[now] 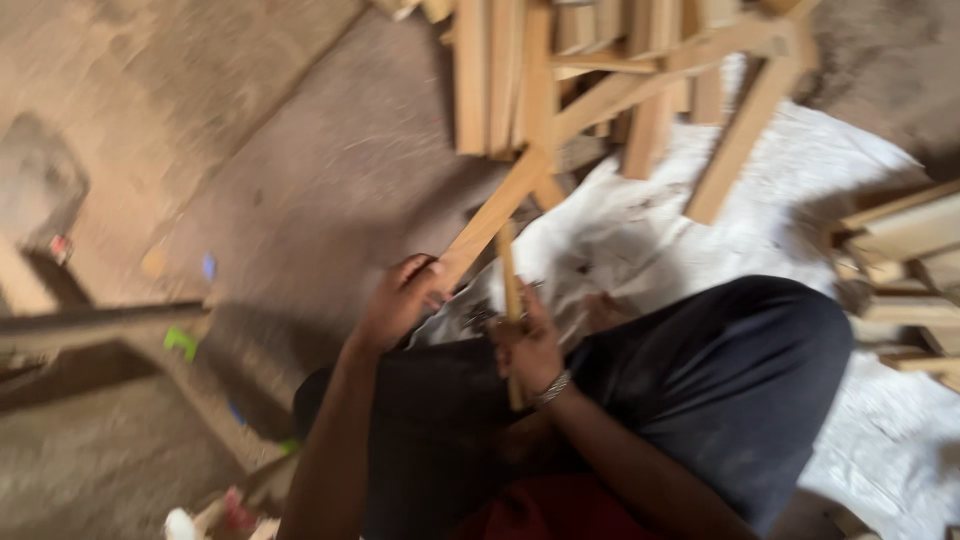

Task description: The person sits on the floor and repeatedly hammers nails into small wooden planks. They pick up a plank, position a nail, strike it with a hammer, and then place the finished piece aside. This process is repeated for multiple planks.

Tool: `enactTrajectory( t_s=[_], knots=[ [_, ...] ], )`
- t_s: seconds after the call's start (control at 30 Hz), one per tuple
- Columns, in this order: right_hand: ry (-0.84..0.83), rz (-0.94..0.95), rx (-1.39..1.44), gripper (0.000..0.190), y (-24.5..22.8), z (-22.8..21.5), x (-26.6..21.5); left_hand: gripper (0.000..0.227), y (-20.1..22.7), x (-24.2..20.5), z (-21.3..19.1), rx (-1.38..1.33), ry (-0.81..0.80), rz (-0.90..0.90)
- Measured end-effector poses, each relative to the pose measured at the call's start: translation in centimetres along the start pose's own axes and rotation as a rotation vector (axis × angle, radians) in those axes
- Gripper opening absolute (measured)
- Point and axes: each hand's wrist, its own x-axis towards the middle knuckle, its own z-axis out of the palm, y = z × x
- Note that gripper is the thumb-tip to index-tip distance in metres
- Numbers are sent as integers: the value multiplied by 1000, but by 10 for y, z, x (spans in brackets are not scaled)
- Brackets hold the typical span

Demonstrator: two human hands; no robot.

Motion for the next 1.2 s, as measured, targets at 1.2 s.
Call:
enactTrajectory(
  t_s=[1.2],
  knots=[
    [33,-456,-1373,85,-29,49,-6,11,-120,-16,106,566,277,577]
  ],
)
